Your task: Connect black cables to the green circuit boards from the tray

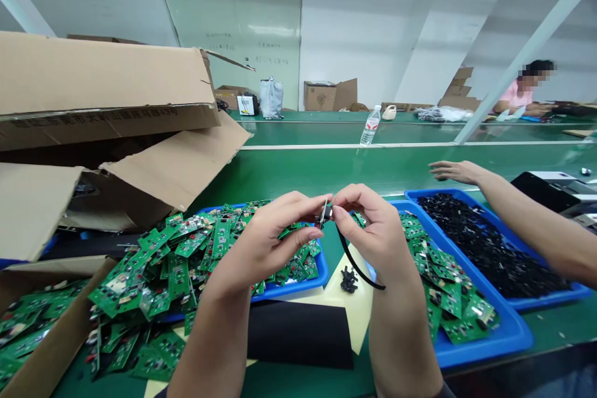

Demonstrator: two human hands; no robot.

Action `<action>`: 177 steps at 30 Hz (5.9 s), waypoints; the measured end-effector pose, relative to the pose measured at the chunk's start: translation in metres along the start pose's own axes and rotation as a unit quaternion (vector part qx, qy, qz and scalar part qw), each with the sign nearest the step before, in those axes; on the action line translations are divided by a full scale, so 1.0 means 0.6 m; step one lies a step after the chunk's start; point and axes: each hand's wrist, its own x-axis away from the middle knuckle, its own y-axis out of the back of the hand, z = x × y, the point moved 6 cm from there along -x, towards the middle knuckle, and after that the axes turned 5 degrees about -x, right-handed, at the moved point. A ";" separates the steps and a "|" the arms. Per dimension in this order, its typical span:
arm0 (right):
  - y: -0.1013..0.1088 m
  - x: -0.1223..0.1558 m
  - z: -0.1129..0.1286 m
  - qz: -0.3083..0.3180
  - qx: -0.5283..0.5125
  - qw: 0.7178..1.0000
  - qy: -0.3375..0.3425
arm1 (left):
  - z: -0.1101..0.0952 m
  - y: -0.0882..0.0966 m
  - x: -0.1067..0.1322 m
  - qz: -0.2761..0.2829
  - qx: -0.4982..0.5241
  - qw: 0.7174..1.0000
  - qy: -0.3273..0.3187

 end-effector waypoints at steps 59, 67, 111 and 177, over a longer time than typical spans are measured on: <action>0.002 0.008 0.049 -0.118 0.174 0.963 0.167 | 0.028 -0.009 0.003 -0.029 0.269 0.960 0.076; 0.007 0.014 0.054 -0.150 0.215 0.927 0.269 | 0.021 -0.011 0.001 0.044 0.233 0.969 0.074; 0.010 0.014 0.053 -0.027 0.080 0.981 0.177 | 0.018 0.006 0.006 -0.085 -0.056 0.994 0.047; -0.023 -0.005 0.006 -0.005 0.137 0.990 0.020 | 0.021 -0.027 0.001 -0.049 -0.068 0.986 0.147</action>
